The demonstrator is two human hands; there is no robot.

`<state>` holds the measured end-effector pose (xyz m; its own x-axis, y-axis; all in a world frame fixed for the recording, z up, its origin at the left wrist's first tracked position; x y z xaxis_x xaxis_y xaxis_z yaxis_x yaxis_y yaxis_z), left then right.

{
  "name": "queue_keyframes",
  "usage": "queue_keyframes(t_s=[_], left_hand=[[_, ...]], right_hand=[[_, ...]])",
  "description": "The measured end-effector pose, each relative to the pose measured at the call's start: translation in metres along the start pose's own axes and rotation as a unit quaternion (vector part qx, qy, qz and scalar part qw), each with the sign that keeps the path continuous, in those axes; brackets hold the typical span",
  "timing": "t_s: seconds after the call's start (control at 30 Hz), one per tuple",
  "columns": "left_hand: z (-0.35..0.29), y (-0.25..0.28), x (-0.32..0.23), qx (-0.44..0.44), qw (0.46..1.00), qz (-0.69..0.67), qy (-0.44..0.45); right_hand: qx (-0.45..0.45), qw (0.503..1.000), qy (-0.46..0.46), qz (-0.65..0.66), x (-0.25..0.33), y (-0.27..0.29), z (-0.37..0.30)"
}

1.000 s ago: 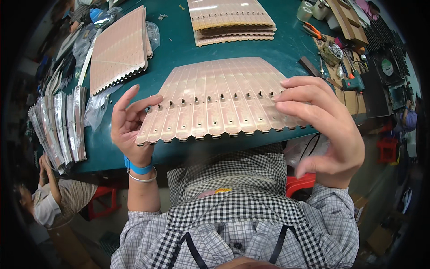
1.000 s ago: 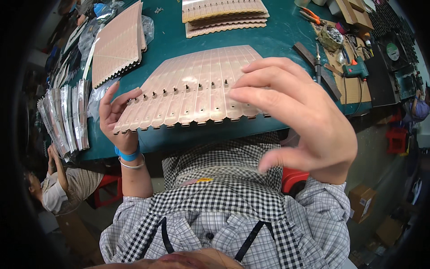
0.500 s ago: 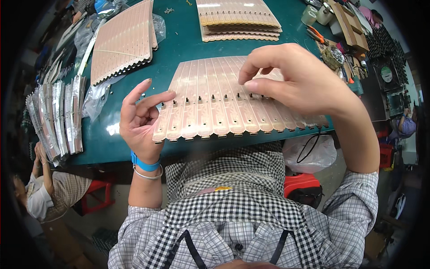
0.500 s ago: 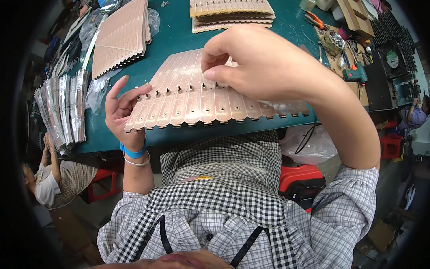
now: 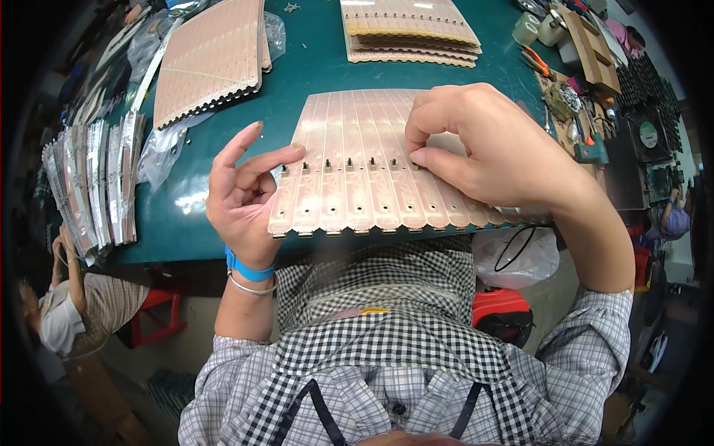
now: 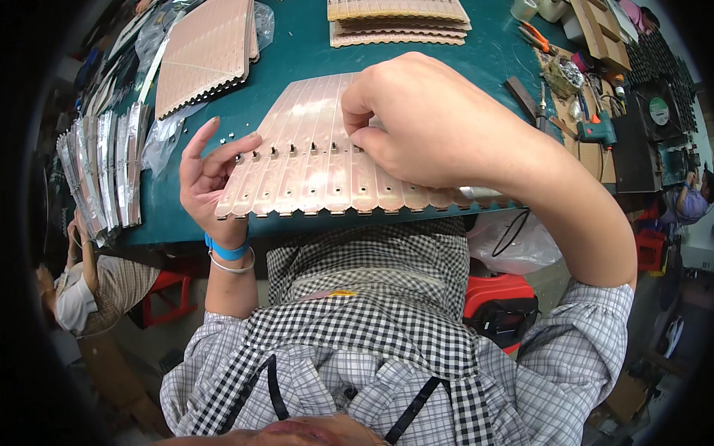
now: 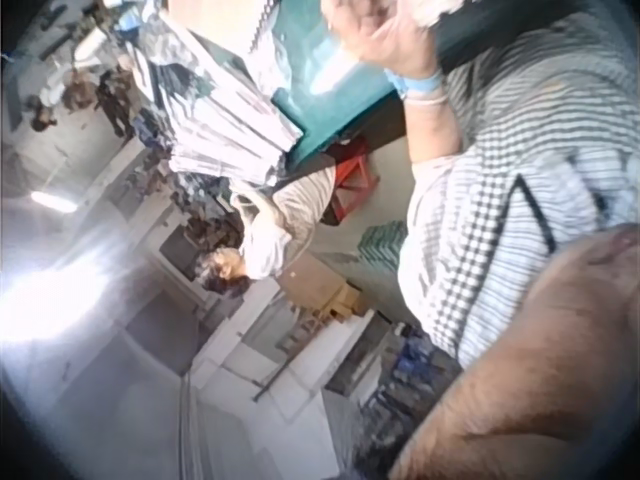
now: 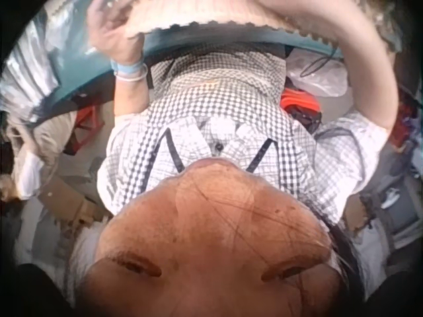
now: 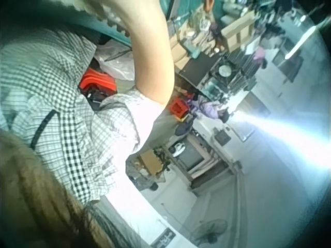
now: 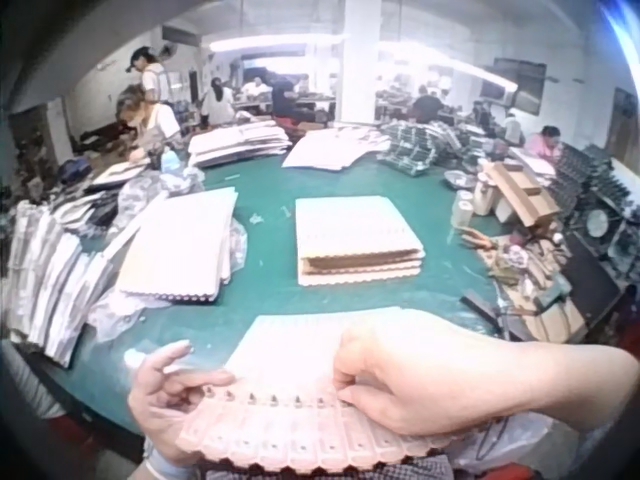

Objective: The person inserts small components into an LED circuit board panel by hand, solders them onto the board using a soldering iron, and places the panel onto a stack of panels.

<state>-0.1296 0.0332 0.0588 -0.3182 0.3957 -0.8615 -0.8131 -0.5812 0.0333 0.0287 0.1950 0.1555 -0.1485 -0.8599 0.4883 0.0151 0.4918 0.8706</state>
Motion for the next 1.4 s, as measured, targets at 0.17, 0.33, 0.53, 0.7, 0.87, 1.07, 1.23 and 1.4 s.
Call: queue_keyframes(t_s=[0.17, 0.33, 0.53, 0.7, 0.87, 1.07, 1.23, 1.4], left_hand=[[-0.001, 0.0, 0.001, -0.01, 1.0, -0.01, 0.011], [-0.001, -0.001, 0.0, 0.0, 1.0, -0.008, 0.01], [-0.003, 0.002, 0.002, -0.011, 0.999, -0.013, 0.041], [0.001, -0.001, 0.0, 0.008, 1.0, -0.017, 0.011], [-0.003, 0.009, 0.007, 0.037, 0.999, 0.002, 0.017], [0.001, 0.009, 0.006, 0.051, 0.999, 0.008, 0.006], [0.001, 0.011, 0.005, 0.041, 0.999, 0.015, 0.01], [0.002, 0.009, 0.004, 0.036, 0.999, 0.01, 0.013]], right_hand=[[-0.01, 1.0, 0.014, -0.02, 0.002, 0.003, -0.002], [-0.013, 1.0, 0.012, -0.016, 0.016, 0.019, -0.01], [-0.055, 0.997, 0.025, -0.038, 0.026, 0.044, -0.052], [-0.215, 0.965, -0.072, 0.129, -0.039, 0.071, -0.109], [-0.229, 0.951, -0.106, 0.179, -0.083, 0.031, -0.139], [-0.243, 0.956, -0.024, 0.164, -0.076, 0.007, -0.141], [-0.255, 0.955, 0.022, 0.147, -0.076, -0.001, -0.132], [-0.289, 0.945, 0.032, 0.147, -0.081, -0.005, -0.132]])
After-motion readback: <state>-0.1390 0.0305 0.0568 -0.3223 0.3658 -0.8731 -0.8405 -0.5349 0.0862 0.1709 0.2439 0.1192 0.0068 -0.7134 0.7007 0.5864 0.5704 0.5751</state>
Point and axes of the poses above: each hand's wrist, its own z-axis towards the middle knuckle, its own y-axis out of the back of the hand, x = y × z, the point moved 6 cm from there along z, towards the middle knuckle, and after that the axes turned 8 degrees about x, right-handed, at the moved point
